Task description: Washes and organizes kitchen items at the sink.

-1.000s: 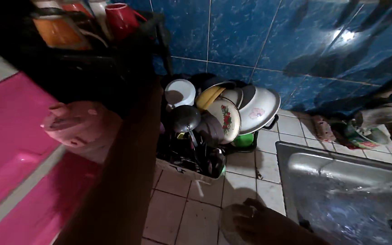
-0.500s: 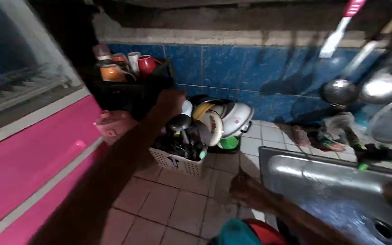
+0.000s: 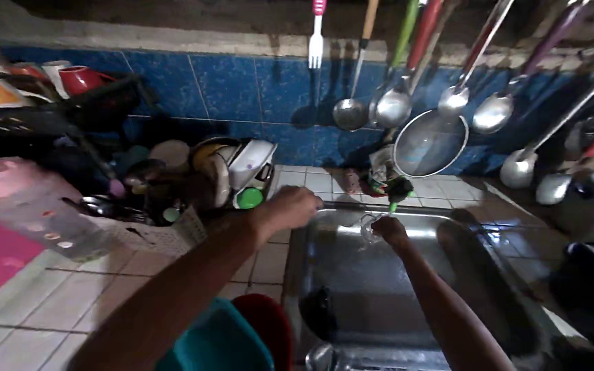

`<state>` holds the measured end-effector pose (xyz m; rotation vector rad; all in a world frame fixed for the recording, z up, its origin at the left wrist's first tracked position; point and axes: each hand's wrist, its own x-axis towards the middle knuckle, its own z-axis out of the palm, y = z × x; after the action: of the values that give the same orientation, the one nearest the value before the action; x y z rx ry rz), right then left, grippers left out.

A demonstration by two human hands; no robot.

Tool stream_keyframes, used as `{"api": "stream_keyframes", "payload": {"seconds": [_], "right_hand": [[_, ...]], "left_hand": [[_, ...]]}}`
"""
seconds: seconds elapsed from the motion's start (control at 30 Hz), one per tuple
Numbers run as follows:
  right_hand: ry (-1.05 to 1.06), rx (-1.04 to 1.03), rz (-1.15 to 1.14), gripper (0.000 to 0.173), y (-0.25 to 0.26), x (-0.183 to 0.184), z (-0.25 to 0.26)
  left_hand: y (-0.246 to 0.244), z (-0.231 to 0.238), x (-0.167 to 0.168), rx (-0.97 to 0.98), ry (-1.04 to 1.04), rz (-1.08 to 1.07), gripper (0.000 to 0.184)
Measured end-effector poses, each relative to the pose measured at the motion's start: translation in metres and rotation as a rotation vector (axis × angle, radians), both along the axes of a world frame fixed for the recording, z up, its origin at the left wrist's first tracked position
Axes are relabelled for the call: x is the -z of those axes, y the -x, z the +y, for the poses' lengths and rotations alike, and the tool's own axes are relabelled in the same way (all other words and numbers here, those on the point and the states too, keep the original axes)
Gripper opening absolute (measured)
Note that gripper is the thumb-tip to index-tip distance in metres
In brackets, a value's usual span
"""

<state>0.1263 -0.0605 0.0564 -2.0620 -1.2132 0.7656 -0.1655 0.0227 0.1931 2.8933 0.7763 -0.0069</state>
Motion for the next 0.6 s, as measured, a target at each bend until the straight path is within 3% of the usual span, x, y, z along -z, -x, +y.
{"api": "stream_keyframes", "payload": {"seconds": [0.1,0.17,0.23,0.33,0.4,0.47,0.53,0.6], "right_hand": [[-0.073,0.036,0.172,0.028,-0.013,-0.004,-0.007],[-0.128,0.072,0.375,0.026,-0.013,-0.007,-0.013],[-0.182,0.148,0.522,0.024,-0.009,-0.006,-0.014],[-0.224,0.170,0.587,0.026,-0.006,0.001,-0.013],[-0.222,0.038,0.451,0.027,-0.015,0.010,-0.015],[-0.173,-0.268,0.098,0.033,-0.030,0.019,-0.020],[-0.121,-0.547,-0.403,0.038,-0.041,0.032,-0.024],[-0.047,-0.654,-0.602,0.042,-0.045,0.048,-0.022]], "left_hand": [[-0.088,-0.009,0.050,0.011,0.321,0.041,0.037],[-0.129,-0.014,0.097,-0.101,0.550,-0.130,0.052],[-0.161,-0.029,0.142,-0.256,0.808,-0.482,0.060],[-0.203,-0.055,0.183,-0.528,1.162,-1.055,0.054],[-0.218,-0.060,0.194,-0.600,1.276,-1.257,0.046],[-0.227,-0.051,0.208,-0.679,1.314,-1.331,0.048],[-0.227,-0.041,0.218,-0.697,1.321,-1.284,0.051],[-0.217,-0.037,0.220,-0.666,1.335,-1.124,0.049]]}}
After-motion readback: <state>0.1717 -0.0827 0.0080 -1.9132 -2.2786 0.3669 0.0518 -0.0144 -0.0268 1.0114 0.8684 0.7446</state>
